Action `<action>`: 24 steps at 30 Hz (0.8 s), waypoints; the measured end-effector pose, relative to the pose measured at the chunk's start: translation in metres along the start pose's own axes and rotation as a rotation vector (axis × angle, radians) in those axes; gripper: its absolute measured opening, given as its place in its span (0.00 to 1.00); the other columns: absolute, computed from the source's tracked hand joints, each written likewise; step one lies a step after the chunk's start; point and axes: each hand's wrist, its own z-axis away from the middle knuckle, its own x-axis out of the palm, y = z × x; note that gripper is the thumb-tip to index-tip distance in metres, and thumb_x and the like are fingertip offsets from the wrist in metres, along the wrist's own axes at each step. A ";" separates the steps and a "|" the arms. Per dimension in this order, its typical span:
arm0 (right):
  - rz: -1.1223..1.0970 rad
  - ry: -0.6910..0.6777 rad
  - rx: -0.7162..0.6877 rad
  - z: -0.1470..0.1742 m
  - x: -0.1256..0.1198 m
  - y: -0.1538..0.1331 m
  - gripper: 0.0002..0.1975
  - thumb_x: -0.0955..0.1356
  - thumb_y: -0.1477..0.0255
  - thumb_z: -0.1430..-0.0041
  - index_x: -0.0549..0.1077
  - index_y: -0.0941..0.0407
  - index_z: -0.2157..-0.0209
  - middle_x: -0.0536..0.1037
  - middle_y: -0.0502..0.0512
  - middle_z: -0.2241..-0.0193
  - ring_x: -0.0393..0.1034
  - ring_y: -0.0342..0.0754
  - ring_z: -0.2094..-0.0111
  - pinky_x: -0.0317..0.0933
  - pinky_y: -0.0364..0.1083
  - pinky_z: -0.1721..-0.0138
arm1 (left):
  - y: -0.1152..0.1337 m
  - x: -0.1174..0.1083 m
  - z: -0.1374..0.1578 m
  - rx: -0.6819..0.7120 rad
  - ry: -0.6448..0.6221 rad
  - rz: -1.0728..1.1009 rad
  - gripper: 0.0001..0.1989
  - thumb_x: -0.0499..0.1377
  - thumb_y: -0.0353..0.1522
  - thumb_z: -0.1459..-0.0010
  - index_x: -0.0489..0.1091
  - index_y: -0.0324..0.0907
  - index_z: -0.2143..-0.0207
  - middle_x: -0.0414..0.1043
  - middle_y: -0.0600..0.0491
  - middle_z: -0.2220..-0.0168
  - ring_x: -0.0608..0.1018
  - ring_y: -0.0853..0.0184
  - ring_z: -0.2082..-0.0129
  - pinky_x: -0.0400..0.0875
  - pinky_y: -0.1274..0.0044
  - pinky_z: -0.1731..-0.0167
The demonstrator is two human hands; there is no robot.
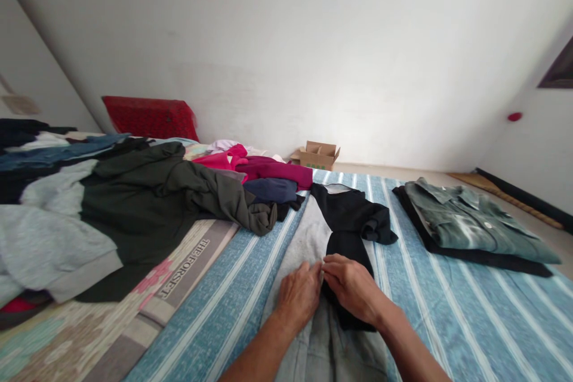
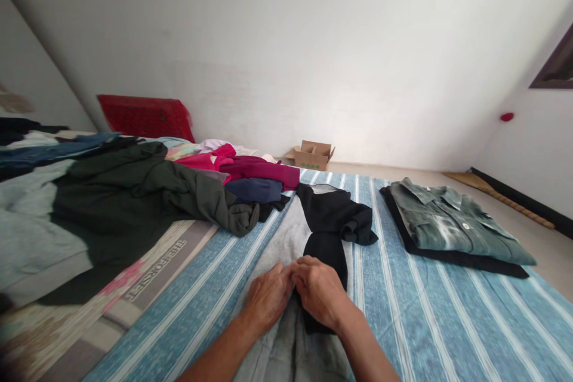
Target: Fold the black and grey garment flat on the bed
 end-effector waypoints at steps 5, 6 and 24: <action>-0.012 0.058 -0.009 -0.006 0.022 0.022 0.17 0.57 0.78 0.38 0.73 0.58 0.56 0.71 0.59 0.48 0.61 0.48 0.44 0.56 0.44 0.44 | 0.003 -0.003 -0.001 -0.017 -0.015 -0.019 0.19 0.40 0.32 0.34 0.68 0.44 0.52 0.71 0.47 0.62 0.77 0.62 0.64 0.68 0.74 0.67; -0.004 0.045 -0.012 -0.007 0.025 0.025 0.17 0.56 0.78 0.38 0.73 0.58 0.56 0.71 0.59 0.49 0.61 0.48 0.43 0.55 0.44 0.43 | 0.003 -0.003 -0.001 -0.016 -0.014 -0.025 0.19 0.40 0.31 0.34 0.68 0.44 0.52 0.71 0.47 0.62 0.77 0.62 0.64 0.68 0.74 0.67; 0.074 -0.039 0.069 -0.007 0.034 0.026 0.21 0.58 0.72 0.36 0.66 0.58 0.43 0.66 0.58 0.42 0.55 0.54 0.40 0.50 0.53 0.40 | 0.004 -0.005 -0.002 -0.029 -0.038 -0.024 0.19 0.40 0.29 0.36 0.68 0.43 0.52 0.71 0.46 0.60 0.77 0.60 0.61 0.70 0.71 0.64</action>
